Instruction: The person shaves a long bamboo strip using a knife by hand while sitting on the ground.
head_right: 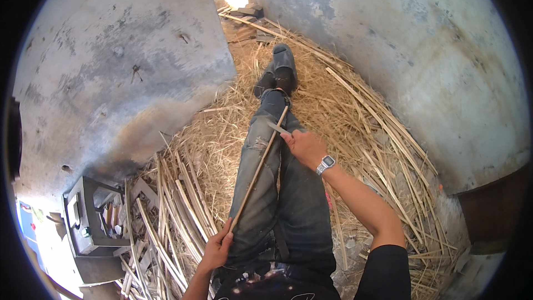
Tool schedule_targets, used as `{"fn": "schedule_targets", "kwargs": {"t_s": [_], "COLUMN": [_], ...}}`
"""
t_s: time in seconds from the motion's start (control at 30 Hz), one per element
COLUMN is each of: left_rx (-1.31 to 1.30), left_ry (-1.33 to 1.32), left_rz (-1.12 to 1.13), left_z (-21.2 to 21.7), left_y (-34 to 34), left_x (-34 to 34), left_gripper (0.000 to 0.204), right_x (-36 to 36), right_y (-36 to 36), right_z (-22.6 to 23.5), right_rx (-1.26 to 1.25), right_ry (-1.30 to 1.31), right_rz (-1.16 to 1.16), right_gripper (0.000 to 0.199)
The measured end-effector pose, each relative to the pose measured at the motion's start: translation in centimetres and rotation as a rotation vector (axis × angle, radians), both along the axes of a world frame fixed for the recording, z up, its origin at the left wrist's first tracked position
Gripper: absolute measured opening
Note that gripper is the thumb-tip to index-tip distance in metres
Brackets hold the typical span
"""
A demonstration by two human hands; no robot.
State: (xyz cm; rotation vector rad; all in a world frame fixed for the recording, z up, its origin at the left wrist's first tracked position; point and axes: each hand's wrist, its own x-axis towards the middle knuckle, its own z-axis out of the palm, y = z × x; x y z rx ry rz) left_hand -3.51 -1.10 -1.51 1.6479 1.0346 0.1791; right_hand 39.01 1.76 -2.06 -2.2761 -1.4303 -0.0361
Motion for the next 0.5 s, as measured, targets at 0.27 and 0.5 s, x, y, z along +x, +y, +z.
{"fn": "schedule_targets", "kwargs": {"t_s": [0.27,0.5], "left_rx": [-0.416,-0.386], "left_ry": [-0.181,-0.198], "left_rz": [0.080,0.058], "left_z": [-0.5,-1.3], "left_y": [0.9,1.3], "left_x": [-0.3,-1.2], "left_gripper": [0.050,0.050], "right_x": [-1.5,-4.8], "right_y": [-0.1,0.2], "right_z": [-1.5,0.4], "right_rx": [0.003,-0.067], "right_ry": [-0.090,-0.078], "right_rz": [0.138,0.360], "right_gripper": [0.063,0.064]}}
